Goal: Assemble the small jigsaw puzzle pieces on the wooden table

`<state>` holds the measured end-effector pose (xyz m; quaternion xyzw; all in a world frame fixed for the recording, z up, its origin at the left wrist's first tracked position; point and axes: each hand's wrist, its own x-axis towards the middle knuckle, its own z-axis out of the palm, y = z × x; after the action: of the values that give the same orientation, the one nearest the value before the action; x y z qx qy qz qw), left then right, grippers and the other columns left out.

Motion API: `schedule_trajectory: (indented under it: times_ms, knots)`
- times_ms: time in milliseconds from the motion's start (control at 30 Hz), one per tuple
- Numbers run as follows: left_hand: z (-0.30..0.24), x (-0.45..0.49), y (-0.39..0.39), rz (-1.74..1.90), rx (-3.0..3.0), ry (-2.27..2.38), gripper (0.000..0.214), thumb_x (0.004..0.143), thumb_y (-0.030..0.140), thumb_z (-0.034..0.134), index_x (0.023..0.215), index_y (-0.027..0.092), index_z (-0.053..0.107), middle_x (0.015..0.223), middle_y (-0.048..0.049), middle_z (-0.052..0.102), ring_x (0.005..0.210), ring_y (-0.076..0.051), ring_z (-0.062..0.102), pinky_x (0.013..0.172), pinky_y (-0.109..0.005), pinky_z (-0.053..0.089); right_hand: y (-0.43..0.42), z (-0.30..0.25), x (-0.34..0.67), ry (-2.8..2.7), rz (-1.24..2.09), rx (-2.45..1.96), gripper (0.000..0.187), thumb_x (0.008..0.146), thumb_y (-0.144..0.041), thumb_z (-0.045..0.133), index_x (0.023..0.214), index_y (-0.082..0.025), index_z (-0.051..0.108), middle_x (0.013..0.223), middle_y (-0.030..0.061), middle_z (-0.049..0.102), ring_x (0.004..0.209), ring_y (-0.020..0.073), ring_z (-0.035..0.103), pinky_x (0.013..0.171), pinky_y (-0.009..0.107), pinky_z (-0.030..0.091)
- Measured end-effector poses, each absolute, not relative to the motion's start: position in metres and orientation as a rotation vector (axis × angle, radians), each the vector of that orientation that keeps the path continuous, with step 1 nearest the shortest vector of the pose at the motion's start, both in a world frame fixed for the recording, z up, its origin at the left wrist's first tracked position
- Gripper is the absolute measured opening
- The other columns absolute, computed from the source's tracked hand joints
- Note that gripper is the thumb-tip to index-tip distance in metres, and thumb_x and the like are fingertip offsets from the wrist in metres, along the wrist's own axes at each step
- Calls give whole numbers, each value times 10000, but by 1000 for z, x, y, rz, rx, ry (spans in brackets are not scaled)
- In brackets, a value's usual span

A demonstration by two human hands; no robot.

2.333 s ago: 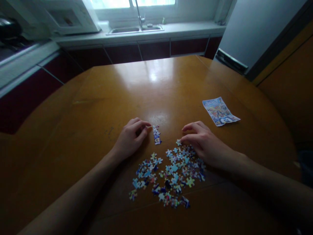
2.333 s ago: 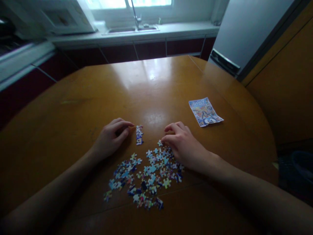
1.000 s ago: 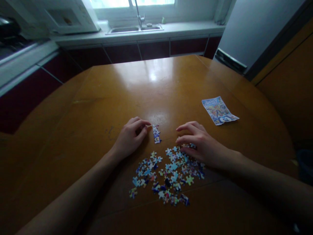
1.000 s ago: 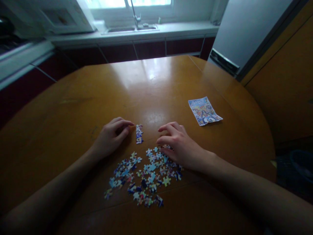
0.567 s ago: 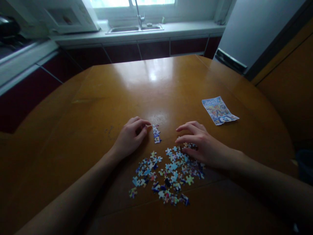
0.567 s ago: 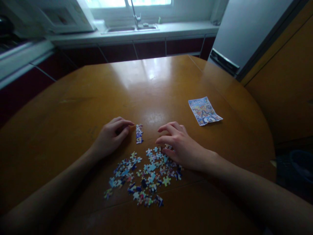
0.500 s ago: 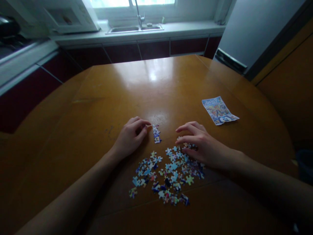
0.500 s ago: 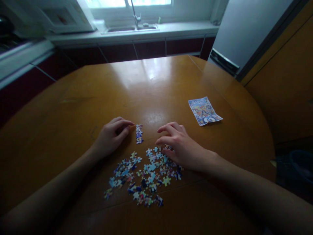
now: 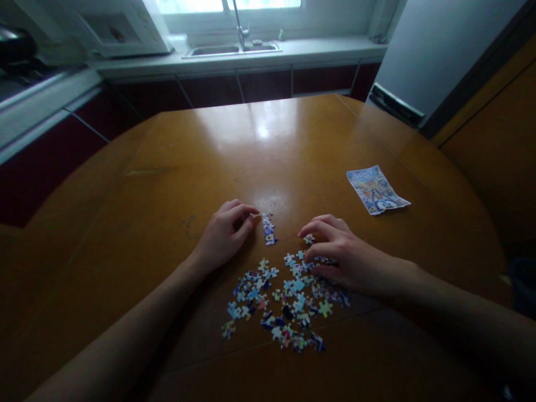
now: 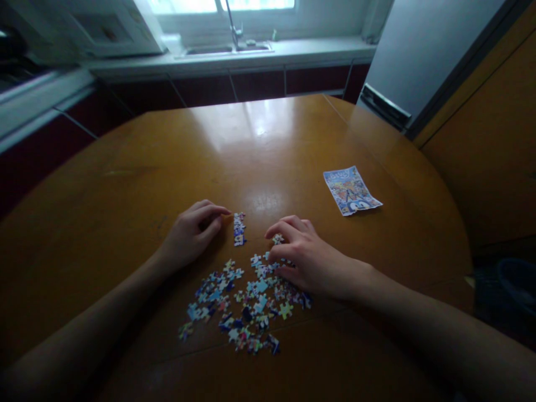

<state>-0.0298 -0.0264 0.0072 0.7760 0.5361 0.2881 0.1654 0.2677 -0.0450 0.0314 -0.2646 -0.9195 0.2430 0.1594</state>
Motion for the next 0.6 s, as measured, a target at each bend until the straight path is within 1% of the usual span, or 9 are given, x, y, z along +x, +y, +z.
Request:
schedule_trajectory:
  times_ms: [167,333,600]
  knots:
    - [7,-30,-27,824,2201,1527,167,933,224,540,995,182,689,903,-52,612,848,-180,569,767,-337,454,-50,28,263,-2600,678,-754,62,917,-247,656,943,-246,712,1241,66,596,1240,252,450,1030,453,369]
    - [7,-30,-27,835,2204,1522,168,929,213,538,998,186,688,908,-51,612,846,-177,562,755,-325,450,-57,20,249,-2438,602,-896,66,897,-242,682,841,-217,705,1163,77,629,1173,264,490,988,463,393]
    - [7,-28,-27,822,2211,1522,189,930,223,515,986,180,690,890,-53,611,861,-189,564,784,-339,457,-53,21,251,-2296,520,-989,56,889,-185,670,865,-221,706,1165,84,624,1168,268,504,950,467,422]
